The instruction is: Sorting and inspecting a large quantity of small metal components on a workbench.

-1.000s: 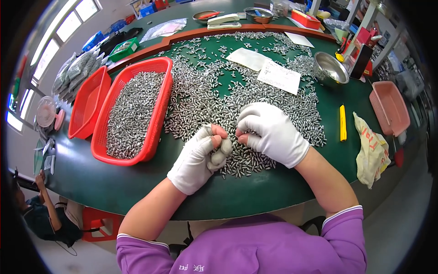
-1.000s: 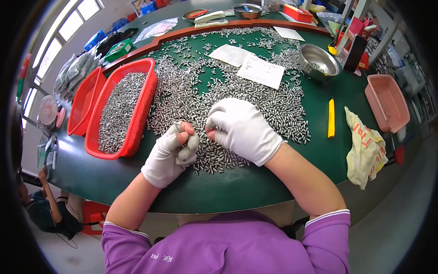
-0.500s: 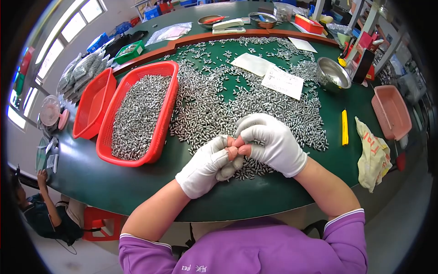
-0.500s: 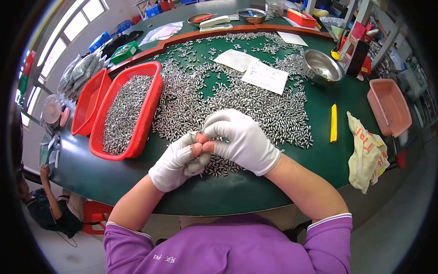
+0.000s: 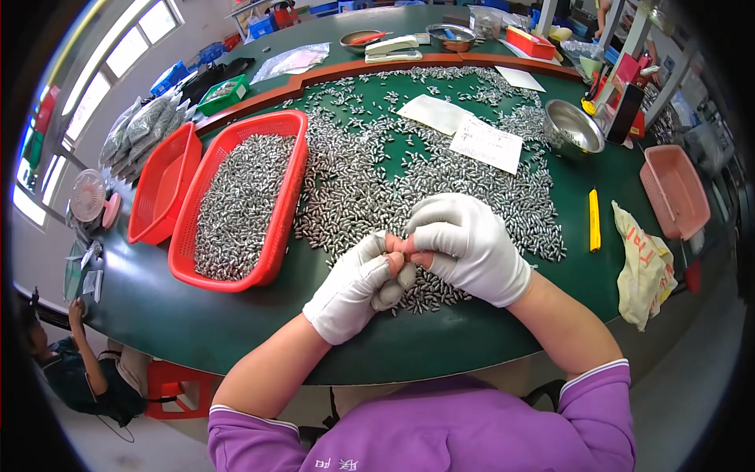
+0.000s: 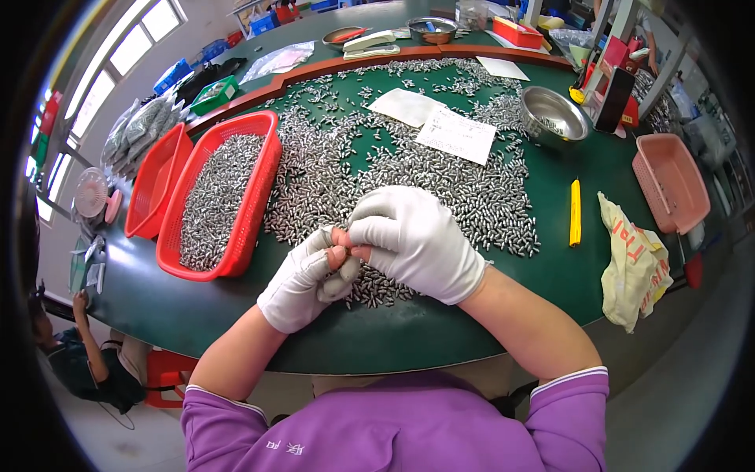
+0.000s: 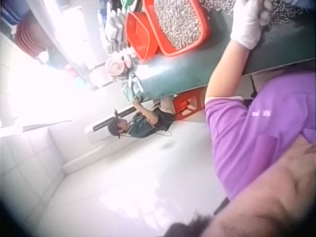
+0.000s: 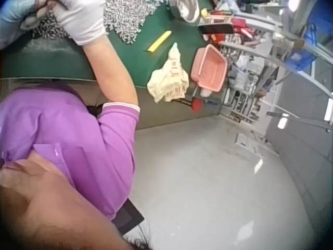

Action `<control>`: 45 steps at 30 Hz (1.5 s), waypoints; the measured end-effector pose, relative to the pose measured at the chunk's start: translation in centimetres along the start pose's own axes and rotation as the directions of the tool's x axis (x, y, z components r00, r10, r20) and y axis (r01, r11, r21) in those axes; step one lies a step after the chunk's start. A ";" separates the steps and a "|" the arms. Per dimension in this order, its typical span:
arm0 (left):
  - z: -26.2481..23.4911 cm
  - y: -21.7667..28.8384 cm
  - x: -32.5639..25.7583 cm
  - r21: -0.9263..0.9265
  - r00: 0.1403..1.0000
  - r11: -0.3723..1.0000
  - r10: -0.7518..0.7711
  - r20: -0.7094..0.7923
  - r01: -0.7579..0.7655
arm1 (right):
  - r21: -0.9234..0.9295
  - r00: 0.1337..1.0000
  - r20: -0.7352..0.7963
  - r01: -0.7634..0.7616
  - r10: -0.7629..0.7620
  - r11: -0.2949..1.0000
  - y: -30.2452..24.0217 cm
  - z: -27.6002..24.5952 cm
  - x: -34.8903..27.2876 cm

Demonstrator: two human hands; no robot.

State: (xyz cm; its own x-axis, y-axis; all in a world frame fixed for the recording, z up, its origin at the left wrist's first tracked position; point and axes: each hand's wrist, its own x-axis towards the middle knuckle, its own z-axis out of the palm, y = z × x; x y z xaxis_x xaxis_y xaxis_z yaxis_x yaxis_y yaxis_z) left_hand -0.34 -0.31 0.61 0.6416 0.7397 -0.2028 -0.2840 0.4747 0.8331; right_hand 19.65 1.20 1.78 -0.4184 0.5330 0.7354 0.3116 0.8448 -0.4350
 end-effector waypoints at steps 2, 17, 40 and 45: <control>0.0 0.0 0.0 0.003 1.000 1.000 -0.003 0.003 0.003 | -0.002 1.000 0.006 -0.016 0.016 1.000 -0.1 -0.1 0.0; -0.7 -0.2 0.1 -0.155 0.998 0.986 0.056 -0.026 -0.060 | -0.239 0.946 0.278 -0.100 0.167 0.966 0.8 -1.2 -0.7; 0.4 0.1 -0.1 -0.079 0.997 0.997 -0.018 -0.079 0.012 | 0.092 0.898 0.096 -0.437 0.429 0.895 -0.9 0.2 -1.0; -0.2 0.1 -0.1 -0.067 0.999 0.997 -0.030 -0.021 0.029 | 0.134 0.889 0.126 -0.454 0.439 0.881 -0.7 0.3 -1.0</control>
State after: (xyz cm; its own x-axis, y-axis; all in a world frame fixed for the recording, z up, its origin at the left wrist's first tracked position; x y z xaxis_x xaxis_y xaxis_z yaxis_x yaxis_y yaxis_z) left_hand -0.59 -0.30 0.58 0.6345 0.7350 -0.2389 -0.3123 0.5266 0.7907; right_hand 19.64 0.03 1.20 -0.3426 0.8511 0.3977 0.3505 0.5086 -0.7865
